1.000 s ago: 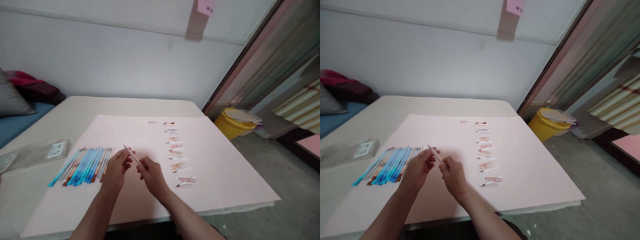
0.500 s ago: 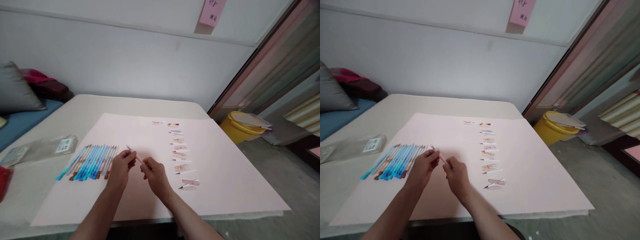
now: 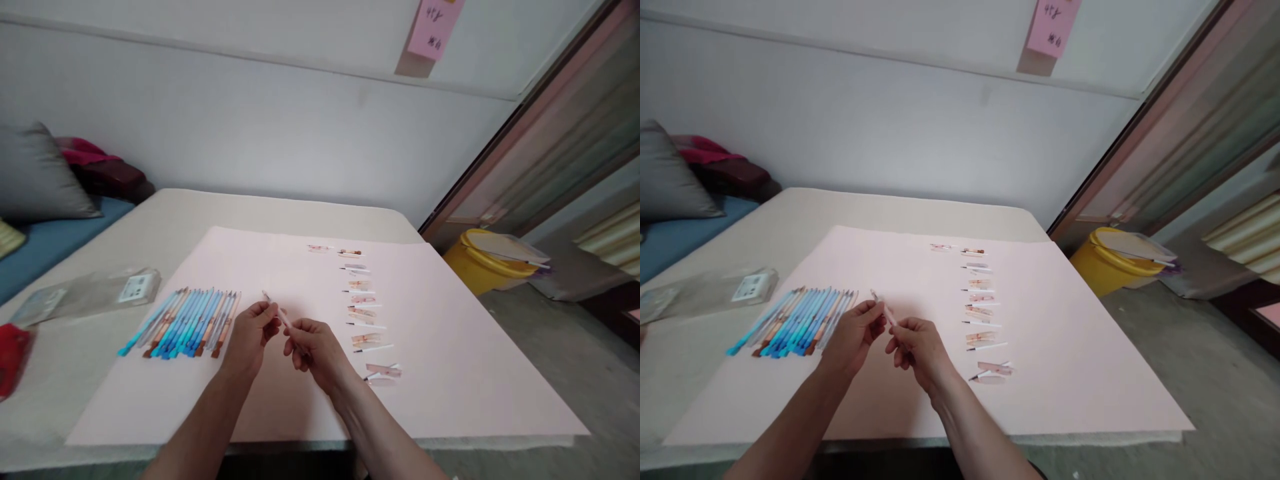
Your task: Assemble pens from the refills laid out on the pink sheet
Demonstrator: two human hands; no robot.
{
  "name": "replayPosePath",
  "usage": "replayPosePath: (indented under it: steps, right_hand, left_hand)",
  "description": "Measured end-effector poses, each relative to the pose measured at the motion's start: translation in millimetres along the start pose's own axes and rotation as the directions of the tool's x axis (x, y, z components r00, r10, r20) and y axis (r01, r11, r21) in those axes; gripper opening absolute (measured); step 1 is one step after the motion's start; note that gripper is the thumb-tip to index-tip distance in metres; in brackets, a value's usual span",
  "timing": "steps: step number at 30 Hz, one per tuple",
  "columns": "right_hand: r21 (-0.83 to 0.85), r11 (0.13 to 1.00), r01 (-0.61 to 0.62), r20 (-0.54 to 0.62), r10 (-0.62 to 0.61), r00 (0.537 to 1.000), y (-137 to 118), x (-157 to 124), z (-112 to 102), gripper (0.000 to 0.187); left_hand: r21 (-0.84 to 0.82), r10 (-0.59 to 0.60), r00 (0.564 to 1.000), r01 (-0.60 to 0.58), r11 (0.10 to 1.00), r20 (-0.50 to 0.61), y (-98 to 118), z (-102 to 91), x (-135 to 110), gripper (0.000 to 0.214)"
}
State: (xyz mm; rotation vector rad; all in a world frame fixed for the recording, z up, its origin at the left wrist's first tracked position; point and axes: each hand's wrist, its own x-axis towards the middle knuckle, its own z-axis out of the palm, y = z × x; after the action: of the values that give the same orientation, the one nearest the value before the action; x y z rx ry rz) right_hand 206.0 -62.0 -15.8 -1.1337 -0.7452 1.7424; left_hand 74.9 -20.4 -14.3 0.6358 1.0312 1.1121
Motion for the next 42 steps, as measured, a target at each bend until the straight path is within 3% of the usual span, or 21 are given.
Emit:
replayPosePath:
  steps: [7,11,14,17,20,23,25,27,28,30,32,34,38,42]
  right_hand:
    - [-0.259,0.959,0.113,-0.052,-0.130,0.990,-0.7,-0.7,1.0,0.023]
    - [-0.503,0.842,0.196,-0.095,-0.279,0.956,1.8,-1.6,2.0,0.014]
    - [-0.702,0.667,0.249,-0.070,-0.413,0.908,4.5,-4.1,2.8,0.012]
    - [-0.889,0.380,0.255,0.026,-0.515,0.857,6.9,-6.3,2.7,0.014]
    - [-0.963,0.113,0.244,0.143,-0.555,0.820,10.0,-6.4,1.4,0.018]
    - [-0.969,-0.026,0.247,0.219,-0.560,0.799,14.1,-5.4,-0.6,0.022]
    - [-0.965,-0.049,0.257,0.239,-0.561,0.793,15.8,-5.1,-1.4,0.025]
    - [-0.963,0.033,0.267,0.201,-0.567,0.798,15.2,-5.1,-1.1,0.023]
    - [-0.954,0.128,0.272,0.156,-0.564,0.811,13.9,-5.1,-0.5,0.021]
    - [-0.870,0.407,0.278,0.040,-0.503,0.863,9.7,-5.1,1.4,0.017]
    - [-0.679,0.689,0.253,-0.018,-0.361,0.933,4.5,-4.7,3.5,0.019]
    - [-0.460,0.866,0.196,-0.003,-0.222,0.975,-0.2,-4.4,4.8,0.025]
    - [-0.167,0.983,0.082,0.031,-0.078,0.996,-3.8,-3.7,3.2,0.031]
    - [-0.151,0.984,0.090,-0.003,-0.091,0.996,-1.7,-2.6,-0.3,0.030]
  left_hand:
    - [-0.069,-0.037,0.999,0.039,0.997,0.026,0.1,0.1,-0.1,0.025]
    - [-0.069,-0.022,1.000,0.022,0.997,0.011,-1.5,0.2,0.2,0.023]
    - [-0.068,-0.015,1.000,0.013,0.998,-0.026,-2.3,0.8,0.0,0.024]
    - [-0.066,-0.003,0.998,-0.001,0.998,-0.066,-2.8,1.1,-1.1,0.025]
    - [-0.056,0.006,0.995,-0.011,0.998,-0.096,-3.9,0.8,-1.8,0.028]
    - [-0.038,0.018,0.992,-0.023,0.999,-0.127,-5.2,0.7,-1.4,0.032]
    - [-0.029,0.028,0.990,-0.032,0.999,-0.137,-5.6,0.6,-0.8,0.034]
    - [-0.028,0.029,0.992,-0.032,0.999,-0.127,-5.5,0.4,-0.3,0.035]
    - [-0.030,0.023,0.993,-0.027,0.999,-0.113,-5.3,0.3,-0.1,0.034]
    - [-0.040,0.014,0.997,-0.017,0.999,-0.073,-5.0,0.0,-0.1,0.032]
    - [-0.055,0.012,0.999,-0.014,0.998,-0.034,-4.9,0.0,-0.5,0.030]
    - [-0.068,0.026,1.000,-0.025,0.997,0.015,-4.7,0.6,-1.2,0.028]
    - [-0.090,-0.004,0.990,0.017,0.996,0.144,-4.0,2.3,-2.4,0.027]
    - [-0.109,-0.026,0.984,0.046,0.993,0.176,-2.8,3.3,-2.3,0.027]
